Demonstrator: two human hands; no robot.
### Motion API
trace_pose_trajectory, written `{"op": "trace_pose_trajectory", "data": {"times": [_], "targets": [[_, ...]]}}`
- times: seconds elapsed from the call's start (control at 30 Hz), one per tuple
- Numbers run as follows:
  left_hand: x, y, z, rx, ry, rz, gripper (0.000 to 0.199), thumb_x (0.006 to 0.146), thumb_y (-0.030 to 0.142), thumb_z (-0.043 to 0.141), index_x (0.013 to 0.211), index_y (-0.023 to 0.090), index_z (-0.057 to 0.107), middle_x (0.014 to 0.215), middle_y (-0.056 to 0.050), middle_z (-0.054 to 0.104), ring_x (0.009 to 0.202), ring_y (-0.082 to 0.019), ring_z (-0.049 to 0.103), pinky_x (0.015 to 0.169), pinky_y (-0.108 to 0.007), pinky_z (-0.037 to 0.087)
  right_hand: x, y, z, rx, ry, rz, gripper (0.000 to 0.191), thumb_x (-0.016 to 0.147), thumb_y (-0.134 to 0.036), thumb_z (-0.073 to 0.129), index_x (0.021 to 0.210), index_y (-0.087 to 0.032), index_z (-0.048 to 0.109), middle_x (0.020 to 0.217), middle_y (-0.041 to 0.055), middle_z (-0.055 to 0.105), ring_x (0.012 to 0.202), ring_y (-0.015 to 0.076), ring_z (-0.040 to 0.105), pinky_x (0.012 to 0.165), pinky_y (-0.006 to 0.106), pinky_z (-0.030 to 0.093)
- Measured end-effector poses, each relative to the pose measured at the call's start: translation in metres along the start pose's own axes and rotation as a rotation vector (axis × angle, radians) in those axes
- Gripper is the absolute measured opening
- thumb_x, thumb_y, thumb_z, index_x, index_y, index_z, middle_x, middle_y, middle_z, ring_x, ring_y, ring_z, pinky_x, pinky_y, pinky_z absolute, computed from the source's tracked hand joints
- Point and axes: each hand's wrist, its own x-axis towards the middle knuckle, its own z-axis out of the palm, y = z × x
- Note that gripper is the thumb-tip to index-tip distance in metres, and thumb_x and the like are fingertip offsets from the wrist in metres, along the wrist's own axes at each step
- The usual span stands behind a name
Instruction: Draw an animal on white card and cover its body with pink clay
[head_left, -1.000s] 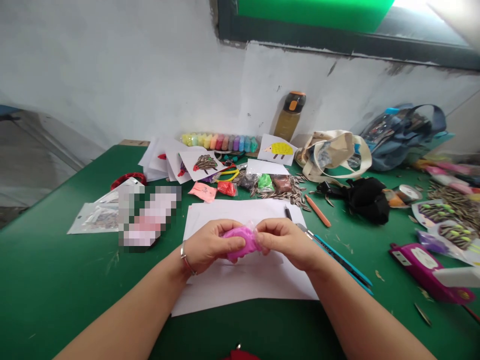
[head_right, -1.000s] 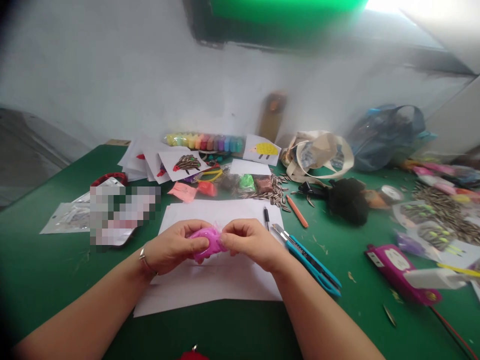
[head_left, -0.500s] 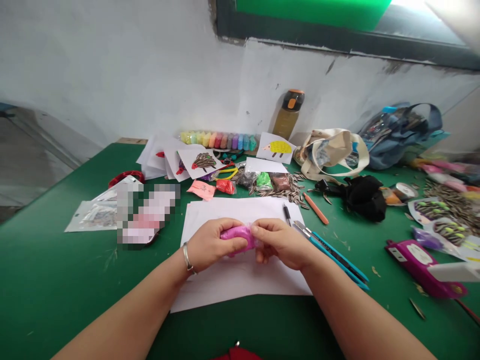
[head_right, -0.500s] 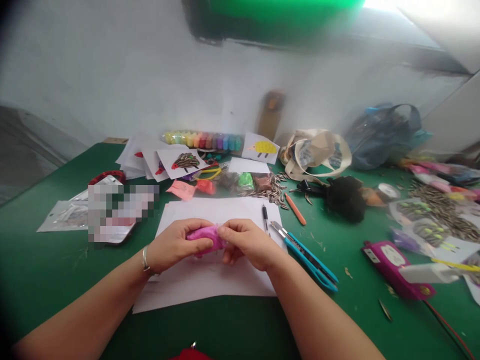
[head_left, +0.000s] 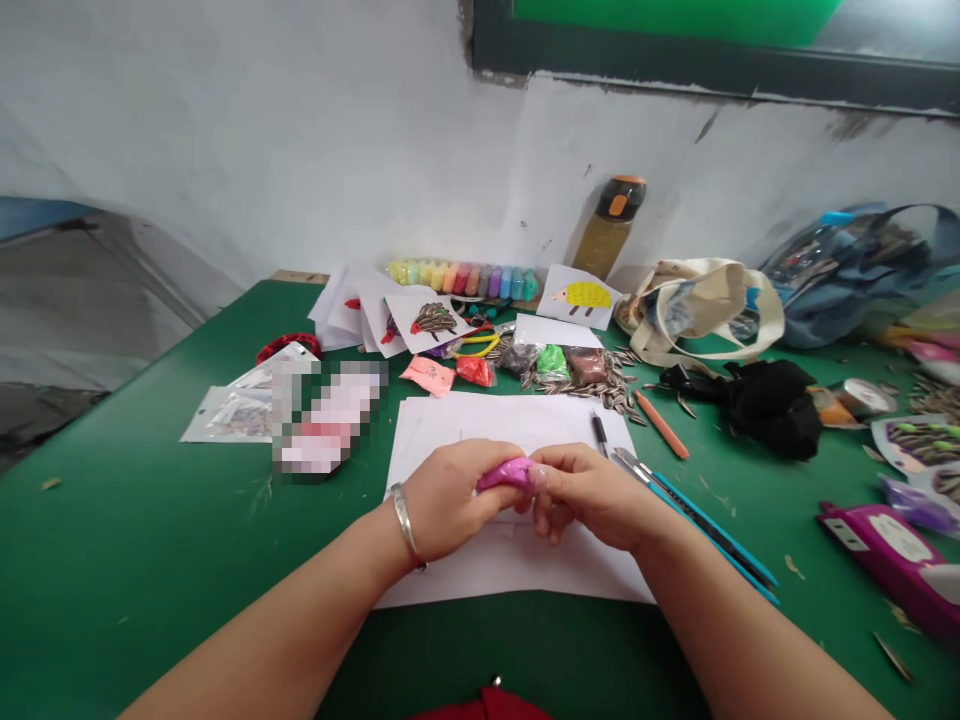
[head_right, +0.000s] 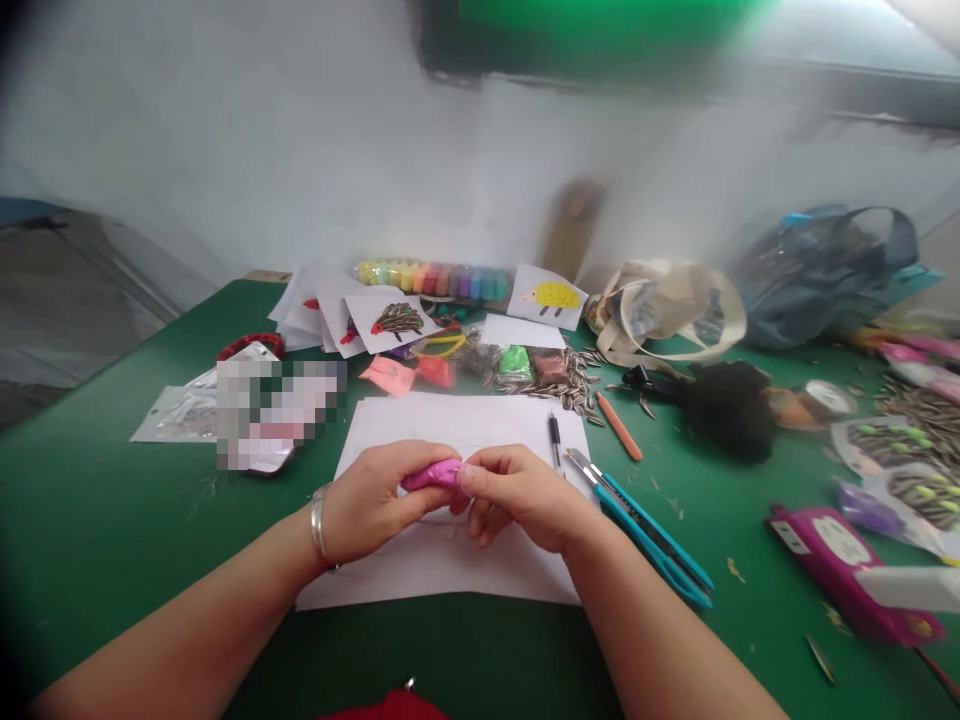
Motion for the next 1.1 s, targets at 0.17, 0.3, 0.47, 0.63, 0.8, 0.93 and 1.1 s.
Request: {"op": "trace_pose_trajectory", "data": {"times": [0.17,0.3,0.47,0.63,0.8,0.93,1.1], "targets": [[0.0,-0.003,0.002,0.043,-0.015,-0.018,0.011,0.09,0.023,0.057,0.083,0.021,0.066,0.081,0.002,0.065,0.077,-0.015,0.057,0.072,-0.024,0.038,0.004,0.001,0.002,-0.108,0.072,-0.046,0.039,0.078,-0.053,0.067,0.077,-0.014,0.068,0.063,0.0024,0.063,0.046,0.01,0.056,0.042,0.021,0.043],[-0.001,-0.004,0.006,0.078,-0.024,-0.043,0.011,0.089,0.025,0.056,0.087,0.021,0.066,0.083,0.0,0.066,0.078,-0.017,0.058,0.071,-0.026,0.04,0.006,0.004,0.005,-0.093,0.07,-0.066,0.037,0.078,-0.051,0.067,0.074,-0.015,0.066,0.059,0.0007,0.061,0.044,0.0094,0.053,0.041,0.021,0.04],[0.0,-0.007,0.009,0.091,-0.027,-0.045,0.013,0.09,0.029,0.057,0.091,0.021,0.067,0.087,-0.002,0.068,0.08,-0.017,0.059,0.073,-0.026,0.04,0.008,0.007,0.009,-0.068,0.146,-0.066,0.031,0.075,-0.045,0.068,0.071,-0.016,0.063,0.054,-0.0008,0.059,0.042,0.0088,0.051,0.038,0.02,0.037],[0.003,-0.009,0.006,0.016,0.012,-0.048,0.012,0.089,0.028,0.059,0.091,0.022,0.07,0.087,0.001,0.07,0.078,-0.015,0.06,0.072,-0.024,0.041,0.007,0.003,0.004,0.034,0.1,-0.034,0.026,0.074,-0.039,0.071,0.073,-0.014,0.066,0.059,0.001,0.063,0.044,0.0089,0.056,0.04,0.019,0.04],[0.003,-0.006,0.0,-0.032,0.018,-0.038,0.013,0.09,0.029,0.059,0.088,0.023,0.071,0.085,0.003,0.07,0.075,-0.013,0.06,0.072,-0.022,0.041,0.0,-0.002,-0.005,0.091,-0.04,-0.004,0.038,0.08,-0.049,0.067,0.087,-0.012,0.07,0.073,0.0057,0.069,0.052,0.0104,0.062,0.047,0.02,0.047],[0.003,-0.005,0.001,-0.014,-0.013,-0.068,0.012,0.089,0.027,0.06,0.087,0.022,0.071,0.084,0.003,0.07,0.076,-0.013,0.06,0.071,-0.022,0.041,0.002,0.002,-0.007,0.087,-0.034,0.004,0.034,0.077,-0.045,0.072,0.083,-0.012,0.068,0.07,0.0042,0.067,0.051,0.0101,0.062,0.045,0.019,0.047],[0.003,-0.005,0.006,-0.027,-0.012,-0.092,0.012,0.088,0.03,0.062,0.094,0.023,0.07,0.087,0.003,0.07,0.078,-0.014,0.061,0.072,-0.022,0.041,0.011,0.011,-0.006,0.074,0.015,-0.011,0.023,0.074,-0.033,0.074,0.076,-0.013,0.064,0.06,0.0017,0.064,0.045,0.009,0.058,0.041,0.016,0.043]]}}
